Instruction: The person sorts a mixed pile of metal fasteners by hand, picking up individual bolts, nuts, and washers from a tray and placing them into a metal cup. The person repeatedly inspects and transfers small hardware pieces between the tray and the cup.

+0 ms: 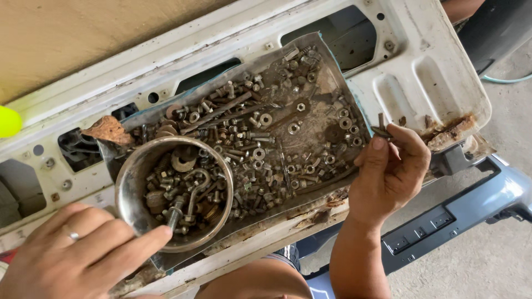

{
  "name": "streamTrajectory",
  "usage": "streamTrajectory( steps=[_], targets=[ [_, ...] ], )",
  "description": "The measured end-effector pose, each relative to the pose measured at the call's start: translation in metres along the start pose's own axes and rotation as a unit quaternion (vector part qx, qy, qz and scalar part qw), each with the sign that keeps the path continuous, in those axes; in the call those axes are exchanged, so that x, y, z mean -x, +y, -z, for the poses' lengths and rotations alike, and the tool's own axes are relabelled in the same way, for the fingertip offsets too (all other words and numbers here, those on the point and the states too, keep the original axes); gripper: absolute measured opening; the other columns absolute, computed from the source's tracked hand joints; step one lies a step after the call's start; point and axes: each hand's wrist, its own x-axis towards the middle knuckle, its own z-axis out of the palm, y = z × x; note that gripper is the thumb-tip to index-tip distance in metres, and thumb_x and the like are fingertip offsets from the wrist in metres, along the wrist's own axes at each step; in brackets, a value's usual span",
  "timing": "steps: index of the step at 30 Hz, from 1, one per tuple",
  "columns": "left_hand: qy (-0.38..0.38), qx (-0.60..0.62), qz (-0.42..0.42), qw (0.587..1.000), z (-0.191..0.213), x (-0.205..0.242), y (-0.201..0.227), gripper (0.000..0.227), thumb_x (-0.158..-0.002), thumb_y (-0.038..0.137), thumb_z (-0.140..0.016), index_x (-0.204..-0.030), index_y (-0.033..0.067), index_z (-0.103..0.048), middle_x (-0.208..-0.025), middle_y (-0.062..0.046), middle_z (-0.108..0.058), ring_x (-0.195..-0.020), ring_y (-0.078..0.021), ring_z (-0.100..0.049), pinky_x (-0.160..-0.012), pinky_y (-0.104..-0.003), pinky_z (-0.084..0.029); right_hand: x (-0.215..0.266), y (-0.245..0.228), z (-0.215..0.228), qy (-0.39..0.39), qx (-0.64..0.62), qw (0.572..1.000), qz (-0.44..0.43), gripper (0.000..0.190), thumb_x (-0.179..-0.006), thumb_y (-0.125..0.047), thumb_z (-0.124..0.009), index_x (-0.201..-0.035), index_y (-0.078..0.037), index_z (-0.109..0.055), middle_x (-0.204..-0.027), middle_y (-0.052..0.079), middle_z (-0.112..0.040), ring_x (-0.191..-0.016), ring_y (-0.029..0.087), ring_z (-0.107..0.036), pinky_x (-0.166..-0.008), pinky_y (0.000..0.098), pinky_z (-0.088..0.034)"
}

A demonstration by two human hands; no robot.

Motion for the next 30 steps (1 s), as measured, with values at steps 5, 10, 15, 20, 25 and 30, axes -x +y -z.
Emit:
streamTrajectory(
  steps=[5, 10, 15, 20, 25, 30],
  targets=[
    [0.127, 0.050, 0.169, 0.976, 0.027, -0.056, 0.017, 0.037, -0.104, 0.032, -0.063, -0.129, 0.0043, -0.067, -0.080, -0.004, -0.068, -0.068, -0.0158, -0.060, -0.062, -0.031, -0.049, 0.004, -0.001, -0.007, -0.017, 0.077, 0.997, -0.001, 0.016, -0.116, -0.006, -0.064, -0.129, -0.002, -0.056, -0.101, 0.003, -0.064, -0.068, 0.004, -0.055, -0.055, 0.0164, -0.045],
    [0.029, 0.050, 0.216, 0.975, 0.029, -0.142, -0.019, 0.021, -0.107, 0.011, -0.054, -0.117, -0.0001, -0.069, -0.096, -0.019, -0.075, -0.046, -0.0202, -0.049, -0.037, -0.034, -0.039, 0.008, -0.001, -0.011, -0.007, 0.135, 0.991, 0.009, 0.015, -0.116, -0.007, -0.064, -0.130, -0.004, -0.059, -0.102, 0.002, -0.064, -0.071, 0.002, -0.054, -0.059, 0.0164, -0.044],
    [-0.217, 0.096, 0.287, 0.928, 0.001, -0.199, -0.036, 0.039, -0.099, -0.002, -0.048, -0.136, 0.0066, -0.053, -0.101, -0.020, -0.060, -0.062, -0.0222, -0.059, -0.049, -0.037, -0.051, 0.006, -0.003, -0.013, -0.009, 0.164, 0.986, 0.035, 0.017, -0.112, -0.005, -0.067, -0.128, -0.003, -0.061, -0.107, 0.004, -0.061, -0.075, 0.003, -0.052, -0.063, 0.0174, -0.044],
    [-0.235, 0.033, 0.223, 0.946, -0.012, -0.228, -0.030, 0.038, -0.092, -0.004, -0.050, -0.129, -0.0052, -0.046, -0.097, -0.025, -0.062, -0.067, -0.0279, -0.067, -0.053, -0.039, -0.058, 0.005, -0.005, -0.013, -0.015, 0.213, 0.975, 0.056, 0.016, -0.111, -0.004, -0.067, -0.126, -0.002, -0.062, -0.109, 0.005, -0.062, -0.077, 0.005, -0.056, -0.068, 0.0180, -0.047],
    [-0.292, 0.008, 0.231, 0.928, -0.021, -0.234, -0.035, 0.033, -0.097, -0.006, -0.047, -0.130, -0.0041, -0.049, -0.091, -0.023, -0.067, -0.070, -0.0294, -0.073, -0.056, -0.041, -0.058, 0.008, -0.003, -0.013, 0.006, 0.191, 0.980, 0.049, 0.017, -0.110, -0.004, -0.068, -0.126, -0.002, -0.061, -0.113, 0.005, -0.062, -0.075, 0.005, -0.053, -0.066, 0.0180, -0.046],
    [-0.275, -0.033, 0.199, 0.940, -0.036, -0.235, -0.032, 0.041, -0.094, -0.005, -0.049, -0.135, -0.0106, -0.043, -0.109, -0.037, -0.057, -0.067, -0.0313, -0.072, -0.052, -0.035, -0.060, 0.013, 0.001, -0.013, 0.018, 0.121, 0.992, 0.025, 0.020, -0.113, -0.005, -0.066, -0.131, -0.003, -0.058, -0.108, 0.004, -0.063, -0.080, 0.004, -0.055, -0.069, 0.0164, -0.048]
  ],
)
